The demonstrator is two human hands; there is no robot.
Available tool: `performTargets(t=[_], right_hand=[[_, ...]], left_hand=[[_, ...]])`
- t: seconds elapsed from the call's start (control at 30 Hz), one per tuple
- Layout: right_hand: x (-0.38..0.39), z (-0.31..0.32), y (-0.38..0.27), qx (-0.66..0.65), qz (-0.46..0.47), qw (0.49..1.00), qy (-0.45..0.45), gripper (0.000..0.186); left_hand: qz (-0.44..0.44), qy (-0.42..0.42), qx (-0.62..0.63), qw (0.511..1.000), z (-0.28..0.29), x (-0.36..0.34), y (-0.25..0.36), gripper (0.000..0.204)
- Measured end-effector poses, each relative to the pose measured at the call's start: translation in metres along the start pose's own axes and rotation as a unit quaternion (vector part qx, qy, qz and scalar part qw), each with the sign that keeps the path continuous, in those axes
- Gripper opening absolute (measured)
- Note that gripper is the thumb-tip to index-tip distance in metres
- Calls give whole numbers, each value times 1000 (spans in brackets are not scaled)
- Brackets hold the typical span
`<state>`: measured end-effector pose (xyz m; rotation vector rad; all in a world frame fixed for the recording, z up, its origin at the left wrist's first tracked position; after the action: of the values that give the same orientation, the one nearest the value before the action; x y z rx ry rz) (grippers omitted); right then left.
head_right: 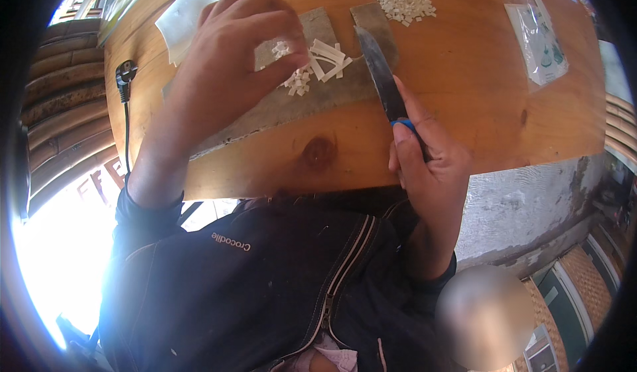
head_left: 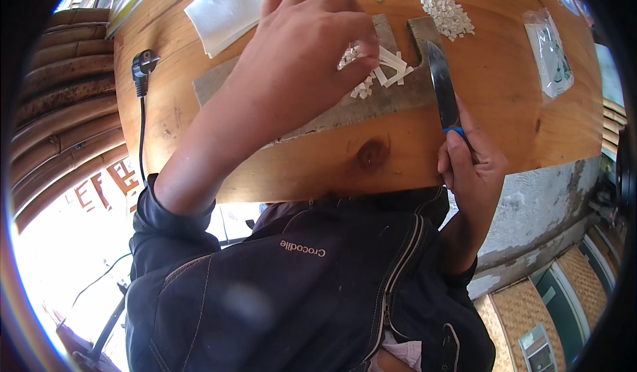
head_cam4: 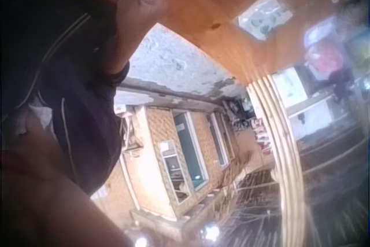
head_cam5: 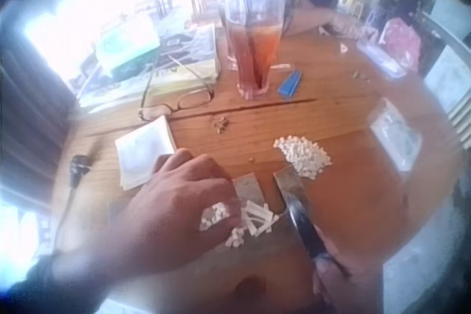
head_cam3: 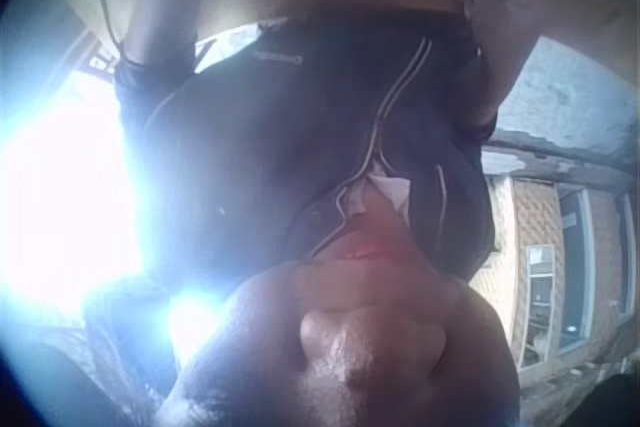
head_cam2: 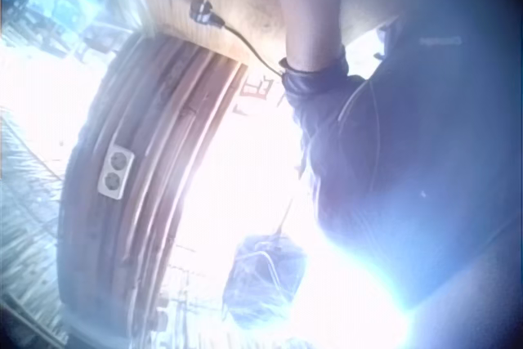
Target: The person uses a knife to cut small white rectangular pieces on a cutting board. They repeatedly slice the pieces into smaller bits and then fold a white paper sheet over the cut pieces.
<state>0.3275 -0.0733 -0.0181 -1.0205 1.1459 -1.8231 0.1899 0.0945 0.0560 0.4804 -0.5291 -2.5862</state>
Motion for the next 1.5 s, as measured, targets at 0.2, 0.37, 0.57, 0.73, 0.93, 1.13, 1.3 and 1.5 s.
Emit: performTargets(t=[0.2,0.37,0.57,0.73,0.93,1.13,1.3,1.5], right_hand=[[6,-9,-15,72,25,997,-9,46],[21,-52,-55,179,135,974,-37,54],[19,-85,-73,322,134,935,-68,66],[15,-75,-76,303,121,945,-15,61],[20,-71,-78,262,106,959,-8,55],[23,-82,-82,305,121,944,-42,67],[21,-89,-88,342,121,930,-59,64],[19,-91,-87,362,134,920,-62,68]], left_hand=[[152,-28,111,982,25,38,-31,10],[269,26,210,940,16,84,-42,8],[288,87,157,941,21,104,-40,10],[249,85,120,957,17,104,-35,10],[214,86,83,969,15,101,-31,13],[125,114,-13,985,27,99,-8,28],[99,101,-57,988,19,102,-2,38],[95,87,-69,989,17,103,-1,37]])
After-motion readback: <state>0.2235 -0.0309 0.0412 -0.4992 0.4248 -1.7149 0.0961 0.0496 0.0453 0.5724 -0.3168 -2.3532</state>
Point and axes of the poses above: each hand's wrist, its own x-axis away from the middle knuckle, its own z-axis out of the back of the hand, y = z × x, the point moved 10 cm from there along -x, towards the middle knuckle, and after that the axes turned 5 degrees about x, right-handed, at the moved point
